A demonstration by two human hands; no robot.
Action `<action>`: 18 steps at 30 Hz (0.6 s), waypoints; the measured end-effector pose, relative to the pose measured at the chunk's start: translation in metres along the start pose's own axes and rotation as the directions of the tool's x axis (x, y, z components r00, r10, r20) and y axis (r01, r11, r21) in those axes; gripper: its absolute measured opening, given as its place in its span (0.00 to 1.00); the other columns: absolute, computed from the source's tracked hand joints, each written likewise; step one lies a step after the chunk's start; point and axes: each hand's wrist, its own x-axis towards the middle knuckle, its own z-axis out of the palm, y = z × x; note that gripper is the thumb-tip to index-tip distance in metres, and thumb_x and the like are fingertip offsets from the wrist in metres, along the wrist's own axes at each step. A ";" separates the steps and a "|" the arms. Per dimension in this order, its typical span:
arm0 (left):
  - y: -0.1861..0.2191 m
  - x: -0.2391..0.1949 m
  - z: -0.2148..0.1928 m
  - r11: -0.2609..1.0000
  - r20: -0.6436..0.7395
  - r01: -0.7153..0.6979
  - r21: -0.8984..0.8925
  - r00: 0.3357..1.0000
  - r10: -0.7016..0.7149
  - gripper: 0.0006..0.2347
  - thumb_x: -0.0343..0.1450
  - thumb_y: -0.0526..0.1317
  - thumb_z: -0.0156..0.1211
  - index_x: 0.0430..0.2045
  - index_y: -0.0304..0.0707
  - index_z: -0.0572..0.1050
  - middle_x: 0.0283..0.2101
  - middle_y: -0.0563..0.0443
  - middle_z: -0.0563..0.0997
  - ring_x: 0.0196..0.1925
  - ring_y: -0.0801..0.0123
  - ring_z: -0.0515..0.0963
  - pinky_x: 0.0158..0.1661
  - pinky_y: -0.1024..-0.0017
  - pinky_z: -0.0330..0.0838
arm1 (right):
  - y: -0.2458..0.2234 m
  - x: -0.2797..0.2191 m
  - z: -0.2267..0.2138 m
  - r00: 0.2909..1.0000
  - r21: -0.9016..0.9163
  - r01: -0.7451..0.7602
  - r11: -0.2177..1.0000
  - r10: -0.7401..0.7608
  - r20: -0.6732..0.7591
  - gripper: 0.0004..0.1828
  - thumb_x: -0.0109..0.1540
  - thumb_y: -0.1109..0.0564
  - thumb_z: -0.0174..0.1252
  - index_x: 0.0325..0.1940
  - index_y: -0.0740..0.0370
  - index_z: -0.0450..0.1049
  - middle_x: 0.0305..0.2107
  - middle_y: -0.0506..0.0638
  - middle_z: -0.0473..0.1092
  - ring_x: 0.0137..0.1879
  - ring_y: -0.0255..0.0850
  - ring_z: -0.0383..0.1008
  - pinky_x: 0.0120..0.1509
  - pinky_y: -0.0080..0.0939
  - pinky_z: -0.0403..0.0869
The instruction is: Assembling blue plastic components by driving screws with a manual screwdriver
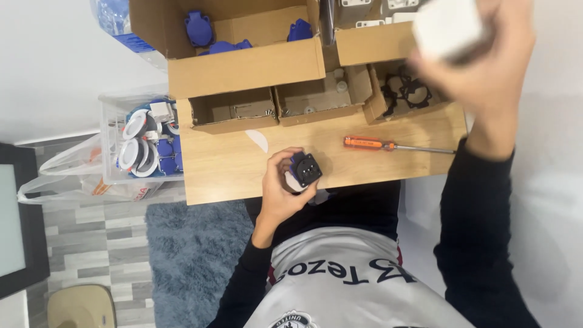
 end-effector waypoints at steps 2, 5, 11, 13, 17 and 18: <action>0.000 -0.002 -0.005 0.993 0.049 0.031 -0.118 0.998 -0.025 0.27 0.67 0.34 0.77 0.58 0.36 0.66 0.63 0.34 0.78 0.64 0.57 0.81 0.56 0.69 0.77 | -0.020 -0.023 0.006 0.998 -0.015 -0.056 0.998 0.056 0.012 0.31 0.72 0.62 0.87 0.59 0.78 0.68 0.56 0.71 0.69 0.62 0.63 0.71 0.66 0.60 0.69; -0.001 -0.007 -0.014 0.951 0.084 0.090 -0.297 0.994 -0.068 0.27 0.66 0.29 0.76 0.58 0.35 0.67 0.63 0.34 0.76 0.67 0.55 0.78 0.67 0.66 0.73 | -0.041 -0.050 0.031 0.993 0.129 -0.083 0.988 0.072 0.090 0.32 0.60 0.53 0.82 0.52 0.68 0.67 0.68 0.74 0.66 0.75 0.68 0.69 0.76 0.65 0.68; -0.006 -0.010 -0.025 0.905 -0.009 0.111 -0.412 0.992 -0.125 0.33 0.58 0.28 0.84 0.57 0.27 0.69 0.62 0.32 0.77 0.60 0.57 0.82 0.59 0.64 0.78 | -0.070 -0.117 0.088 0.964 0.369 -0.264 0.891 0.226 0.143 0.39 0.40 0.51 0.91 0.44 0.61 0.71 0.62 0.70 0.71 0.67 0.65 0.75 0.74 0.60 0.69; -0.004 -0.006 -0.028 0.896 -0.020 0.035 -0.443 0.999 -0.049 0.34 0.59 0.26 0.83 0.59 0.24 0.70 0.63 0.30 0.75 0.65 0.44 0.81 0.62 0.57 0.79 | -0.094 -0.114 0.110 0.969 0.425 -0.247 0.871 0.230 0.093 0.41 0.45 0.52 0.90 0.44 0.61 0.63 0.60 0.71 0.73 0.66 0.65 0.77 0.74 0.56 0.70; -0.005 -0.002 -0.029 0.887 -0.016 0.023 -0.461 0.999 -0.034 0.34 0.60 0.25 0.82 0.61 0.20 0.70 0.64 0.28 0.72 0.66 0.39 0.80 0.62 0.55 0.80 | -0.084 -0.136 0.139 0.983 0.312 -0.179 0.933 0.155 0.103 0.35 0.52 0.51 0.86 0.45 0.62 0.64 0.59 0.70 0.75 0.60 0.66 0.79 0.66 0.62 0.74; -0.011 -0.004 -0.030 0.889 -0.007 0.012 -0.457 1.000 -0.017 0.35 0.60 0.25 0.82 0.63 0.19 0.69 0.64 0.28 0.71 0.66 0.37 0.80 0.62 0.54 0.80 | -0.083 -0.135 0.142 0.989 0.273 -0.135 0.953 0.112 0.099 0.34 0.54 0.53 0.84 0.48 0.64 0.65 0.59 0.70 0.75 0.59 0.67 0.79 0.65 0.62 0.75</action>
